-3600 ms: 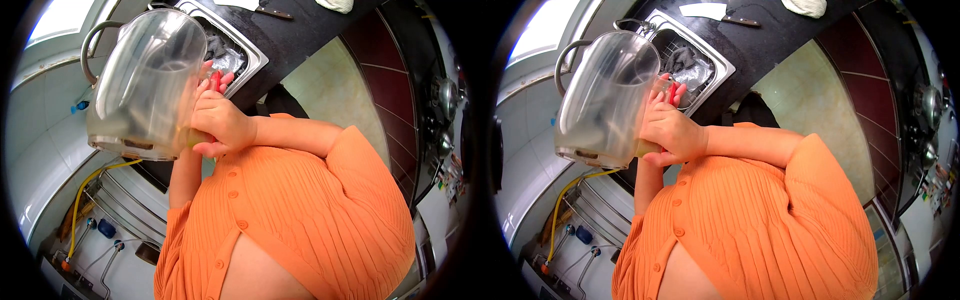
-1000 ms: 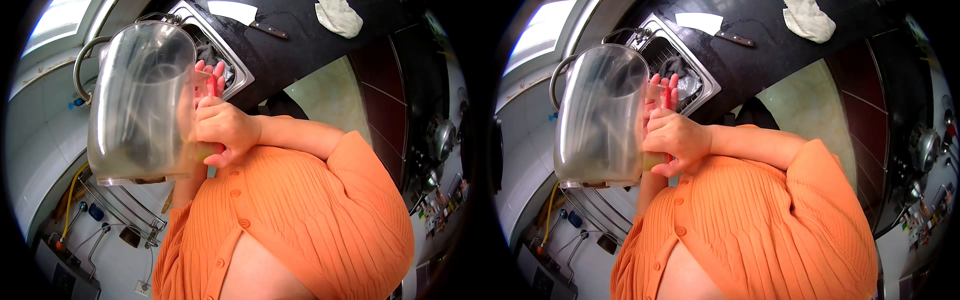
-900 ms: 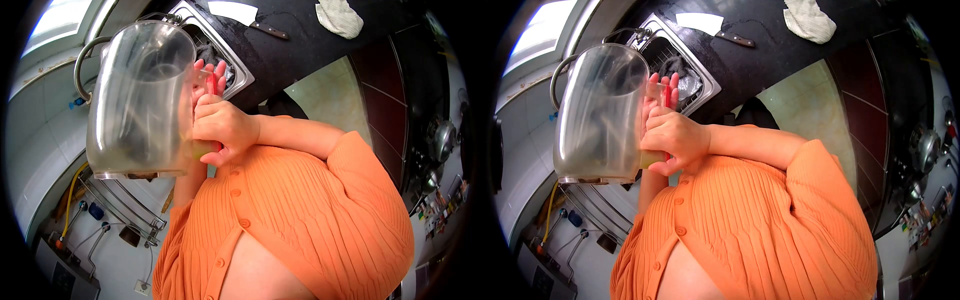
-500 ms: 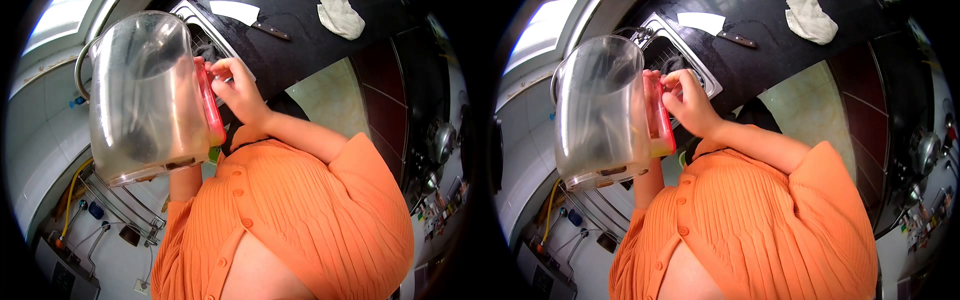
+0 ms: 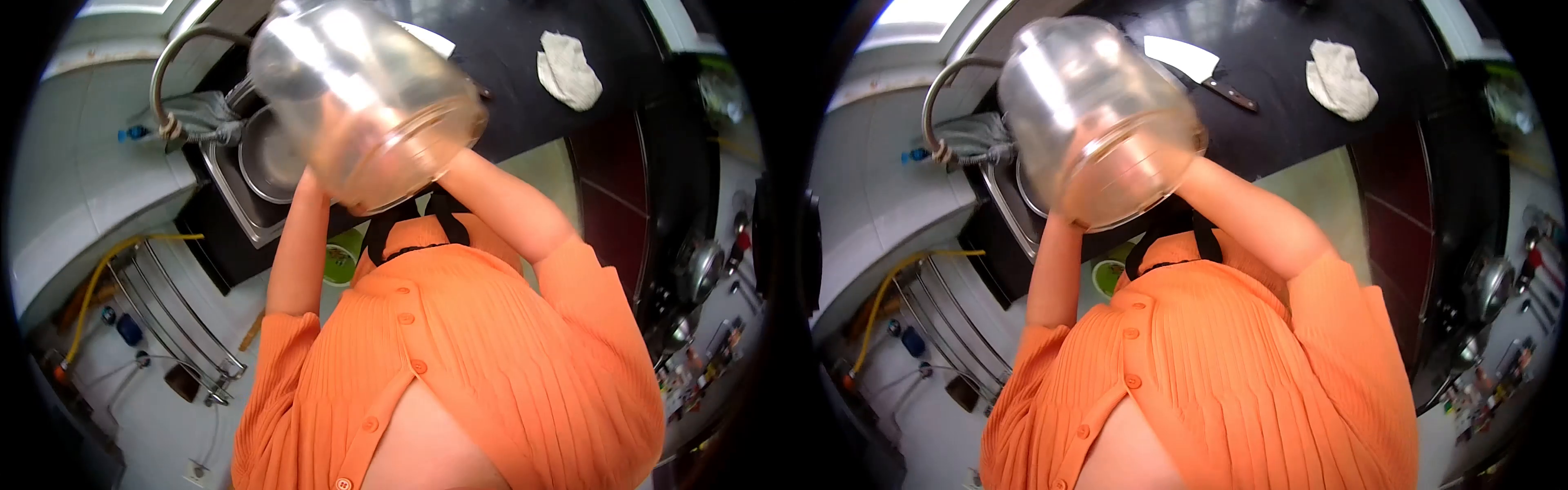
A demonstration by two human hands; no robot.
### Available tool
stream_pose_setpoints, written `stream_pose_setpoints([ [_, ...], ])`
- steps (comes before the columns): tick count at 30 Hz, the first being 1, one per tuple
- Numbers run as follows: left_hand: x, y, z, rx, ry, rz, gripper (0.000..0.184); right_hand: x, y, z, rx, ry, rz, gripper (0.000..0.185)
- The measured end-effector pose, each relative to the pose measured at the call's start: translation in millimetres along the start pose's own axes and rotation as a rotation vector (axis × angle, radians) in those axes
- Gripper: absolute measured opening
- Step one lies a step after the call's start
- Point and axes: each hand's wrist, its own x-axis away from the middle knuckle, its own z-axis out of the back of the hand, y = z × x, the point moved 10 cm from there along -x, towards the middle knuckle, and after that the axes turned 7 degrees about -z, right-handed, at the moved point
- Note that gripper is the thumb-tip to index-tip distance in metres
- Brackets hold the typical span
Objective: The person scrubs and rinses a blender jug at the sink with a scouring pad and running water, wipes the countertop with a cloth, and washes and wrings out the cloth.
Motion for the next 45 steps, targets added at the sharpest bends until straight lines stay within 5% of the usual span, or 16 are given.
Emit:
stream_pose_setpoints([
  [6,17,-10,21,-0.111,-0.102,0.013,0.031,-5,19,-11,-0.014,0.059,-0.203,0.027],
  [8,21,-1,26,0.271,-0.112,-0.113,0.033,-8,25,-17,-0.002,0.097,-0.257,0.028],
  [16,42,20,72,-0.221,-0.121,-0.377,0.048,-34,58,-63,-0.290,-0.125,-0.401,0.022],
  [21,56,14,86,-0.121,-0.135,-0.291,0.047,-34,68,-75,-0.343,-0.066,-0.337,0.019],
  [26,62,6,83,-0.092,-0.215,-0.218,0.034,-32,70,-79,0.052,0.093,-0.366,0.021],
  [28,59,3,86,-0.118,-0.202,-0.198,0.030,-39,82,-70,-0.076,0.021,-0.362,0.022],
  [30,56,16,91,-0.225,-0.155,-0.378,0.033,-40,88,-70,-0.205,-0.048,-0.357,0.022],
  [36,54,18,87,-0.397,-0.191,-0.494,0.036,-25,92,-57,-0.151,0.119,-0.343,0.024],
  [45,46,30,76,-0.395,-0.248,-0.536,0.033,5,88,-66,-0.215,0.001,-0.301,0.040],
])
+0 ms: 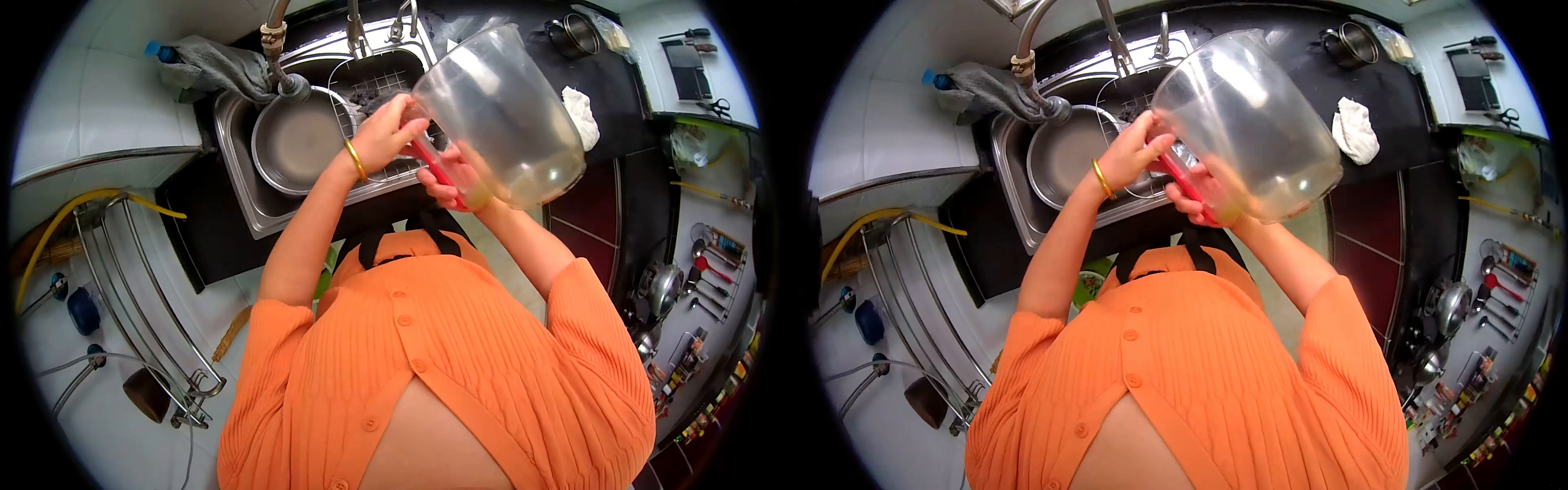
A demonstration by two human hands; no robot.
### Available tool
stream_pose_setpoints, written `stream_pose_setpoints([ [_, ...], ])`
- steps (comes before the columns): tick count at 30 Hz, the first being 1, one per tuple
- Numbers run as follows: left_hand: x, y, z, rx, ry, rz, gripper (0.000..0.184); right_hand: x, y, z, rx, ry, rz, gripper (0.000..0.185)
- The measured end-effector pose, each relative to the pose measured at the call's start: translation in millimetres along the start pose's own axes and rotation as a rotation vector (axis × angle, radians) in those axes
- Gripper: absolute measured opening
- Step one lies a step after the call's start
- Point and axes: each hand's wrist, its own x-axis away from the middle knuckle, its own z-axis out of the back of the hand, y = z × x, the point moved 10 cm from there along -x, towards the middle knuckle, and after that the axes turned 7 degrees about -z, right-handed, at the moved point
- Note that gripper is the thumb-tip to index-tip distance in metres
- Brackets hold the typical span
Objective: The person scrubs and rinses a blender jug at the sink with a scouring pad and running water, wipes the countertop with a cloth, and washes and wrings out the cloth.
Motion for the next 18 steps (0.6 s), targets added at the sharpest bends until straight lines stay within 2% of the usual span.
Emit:
stream_pose_setpoints([
  [2,0,-10,6,0.170,-0.001,0.065,0.033,5,19,-12,-0.378,-0.340,-0.159,0.044],
  [5,-1,-28,6,0.184,0.045,0.051,0.035,-1,13,-6,-0.297,-0.355,-0.067,0.044],
  [6,-1,-34,9,0.092,0.108,0.051,0.035,-4,14,-10,-0.297,-0.356,-0.065,0.044],
  [7,-4,-31,-1,0.092,0.107,0.048,0.035,-12,9,-6,-0.295,-0.251,0.014,0.038],
  [8,1,-40,1,0.246,0.306,0.148,0.034,-19,4,0,-0.291,-0.146,0.092,0.035],
  [9,9,-51,3,0.401,0.506,0.247,0.034,-24,4,-2,-0.286,-0.148,0.092,0.035],
  [10,5,-65,9,0.451,0.630,0.172,0.029,-31,4,4,-0.177,-0.078,0.118,0.032],
  [11,7,-82,7,0.449,0.628,0.169,0.029,-39,4,12,-0.070,-0.007,0.146,0.029],
  [12,7,-90,0,0.395,0.539,0.294,0.028,-49,3,36,-0.140,0.107,0.275,0.027],
  [13,7,-84,1,0.136,0.403,0.251,0.029,-54,6,32,-0.146,0.106,0.285,0.027],
  [15,9,-69,0,-0.414,0.200,0.116,0.030,-47,-3,37,-0.053,0.243,0.507,0.031],
  [16,21,-63,2,0.172,0.336,0.214,0.033,-49,-1,35,-0.072,0.245,0.524,0.031],
  [18,34,-49,-6,0.799,0.464,0.257,0.036,-48,-9,21,0.214,0.273,0.620,0.036],
])
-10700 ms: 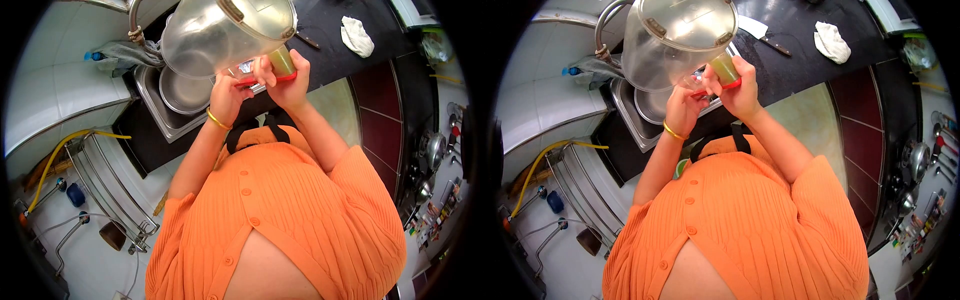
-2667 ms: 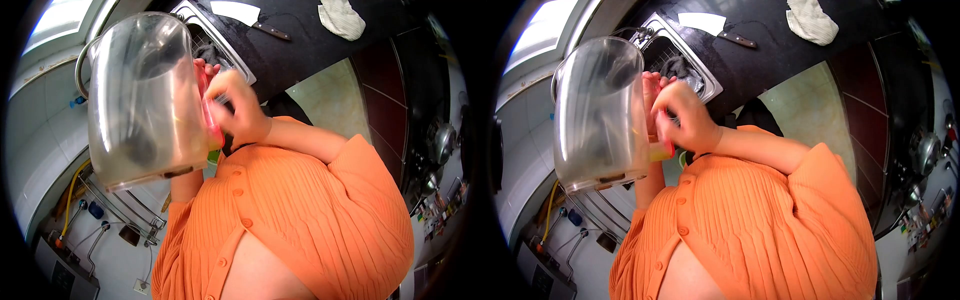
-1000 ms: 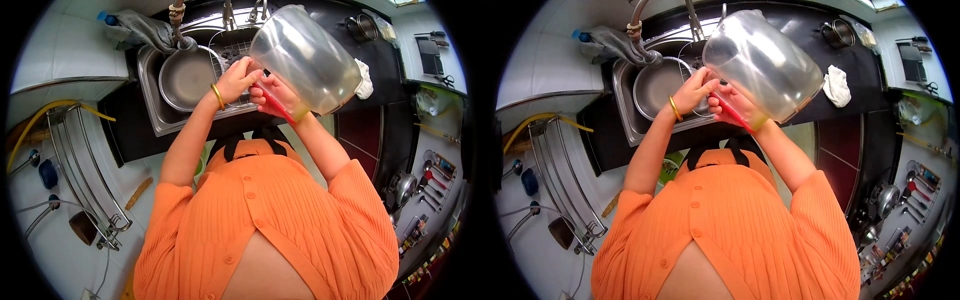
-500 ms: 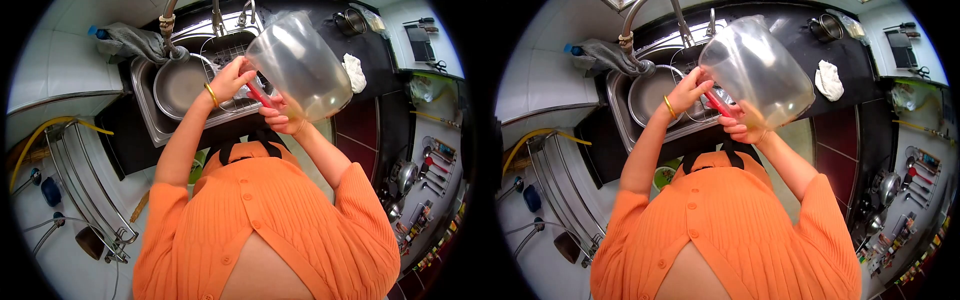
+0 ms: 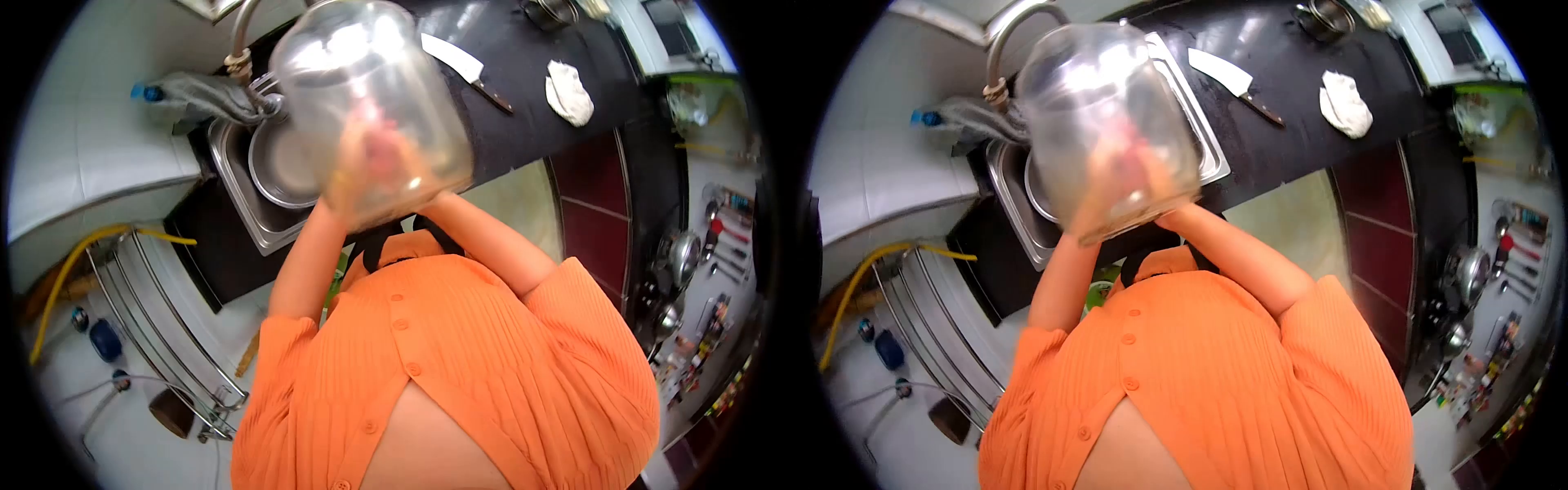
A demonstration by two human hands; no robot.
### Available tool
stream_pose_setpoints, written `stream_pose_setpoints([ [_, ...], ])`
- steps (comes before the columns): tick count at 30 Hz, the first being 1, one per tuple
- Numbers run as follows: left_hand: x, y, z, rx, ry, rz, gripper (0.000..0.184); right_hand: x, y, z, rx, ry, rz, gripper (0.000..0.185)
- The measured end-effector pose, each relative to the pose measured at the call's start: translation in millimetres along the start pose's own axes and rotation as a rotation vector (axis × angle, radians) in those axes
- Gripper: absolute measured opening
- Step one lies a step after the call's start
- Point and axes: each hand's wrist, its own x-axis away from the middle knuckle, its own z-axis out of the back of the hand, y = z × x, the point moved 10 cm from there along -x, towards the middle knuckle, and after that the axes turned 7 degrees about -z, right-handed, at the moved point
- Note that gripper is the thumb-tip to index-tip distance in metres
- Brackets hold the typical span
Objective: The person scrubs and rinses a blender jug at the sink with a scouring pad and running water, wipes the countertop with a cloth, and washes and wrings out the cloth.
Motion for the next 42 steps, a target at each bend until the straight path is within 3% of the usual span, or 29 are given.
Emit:
stream_pose_setpoints([
  [3,9,9,-9,0.195,0.071,0.022,0.037,20,-20,-22,0.812,0.054,0.261,0.042],
  [5,8,9,-18,0.133,0.044,0.067,0.037,33,-35,-31,0.135,0.094,0.346,0.041],
  [6,7,10,-18,0.092,0.037,0.067,0.037,20,-20,-18,0.241,0.183,0.404,0.044],
  [9,10,7,-30,0.217,-0.144,0.108,0.030,36,-23,-27,0.279,0.167,0.205,0.044],
  [13,17,2,-51,0.378,-0.315,0.191,0.033,55,-34,-26,0.229,0.218,0.291,0.043],
  [17,26,10,-69,0.274,-0.266,0.079,0.037,56,-34,-24,-0.044,0.093,0.248,0.040],
  [20,21,9,-67,0.223,-0.159,0.090,0.038,56,-50,-19,-0.008,0.139,0.413,0.039],
  [24,13,-3,-66,0.160,-0.164,0.123,0.035,62,-49,-18,0.054,0.123,0.271,0.040],
  [26,12,-3,-81,0.396,-0.280,0.119,0.029,68,-62,-18,0.141,0.139,0.350,0.039],
  [31,11,-14,-84,0.385,-0.272,0.125,0.031,68,-54,-6,0.087,0.089,0.230,0.046],
  [33,15,-11,-94,0.321,-0.360,0.112,0.033,70,-54,-3,0.071,0.072,0.215,0.046],
  [35,18,-11,-96,0.326,-0.325,0.123,0.037,65,-54,-2,-0.111,-0.019,0.172,0.046],
  [40,21,-21,-85,0.388,-0.102,0.042,0.042,62,-61,3,-0.110,-0.035,0.197,0.045],
  [42,27,-28,-68,0.402,-0.002,0.014,0.039,62,-49,6,-0.117,-0.037,0.058,0.044],
])
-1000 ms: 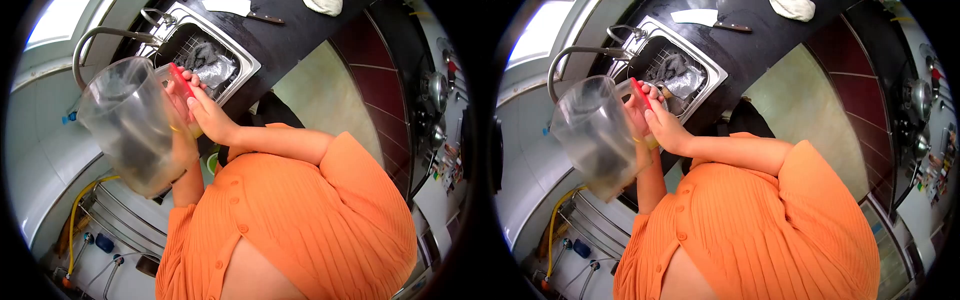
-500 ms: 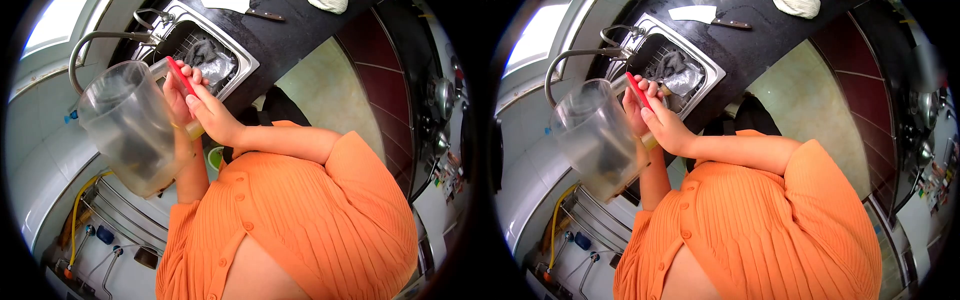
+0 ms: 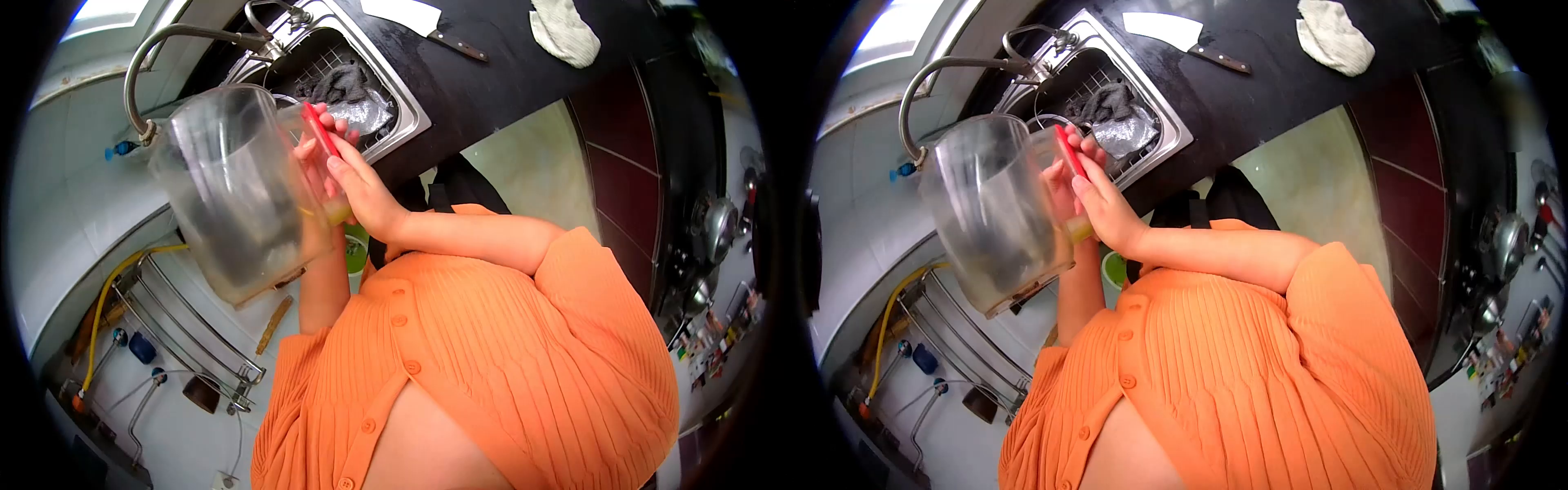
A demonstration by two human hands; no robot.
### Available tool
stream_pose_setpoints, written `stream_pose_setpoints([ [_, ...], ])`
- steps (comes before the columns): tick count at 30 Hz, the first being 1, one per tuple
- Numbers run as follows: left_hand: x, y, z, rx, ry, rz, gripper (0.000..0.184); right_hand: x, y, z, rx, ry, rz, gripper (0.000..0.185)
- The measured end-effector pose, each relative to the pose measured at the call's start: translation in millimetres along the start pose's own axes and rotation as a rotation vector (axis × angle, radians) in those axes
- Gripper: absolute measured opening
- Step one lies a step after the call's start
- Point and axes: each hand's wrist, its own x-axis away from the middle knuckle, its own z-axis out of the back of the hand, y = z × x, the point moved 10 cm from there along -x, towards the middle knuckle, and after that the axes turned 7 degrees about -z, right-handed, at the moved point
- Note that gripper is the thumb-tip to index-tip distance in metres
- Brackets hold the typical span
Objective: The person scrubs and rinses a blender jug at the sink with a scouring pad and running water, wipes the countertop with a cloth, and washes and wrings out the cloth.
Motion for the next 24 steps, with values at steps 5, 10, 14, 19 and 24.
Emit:
stream_pose_setpoints([
  [5,18,9,72,-0.106,0.120,-0.068,0.031,-10,48,22,0.323,0.003,-0.276,0.042],
  [10,47,39,129,-0.270,0.553,-0.086,0.032,-44,66,64,0.690,-0.063,-0.432,0.036],
  [14,55,46,126,-0.409,0.585,-0.003,0.031,-133,56,148,1.143,0.301,-0.042,0.027],
  [19,60,46,125,-0.372,0.512,0.052,0.032,-199,45,153,1.511,0.573,0.014,0.054],
  [24,63,60,125,-0.275,0.381,0.095,0.029,-215,49,162,1.635,0.608,-0.003,0.042],
])
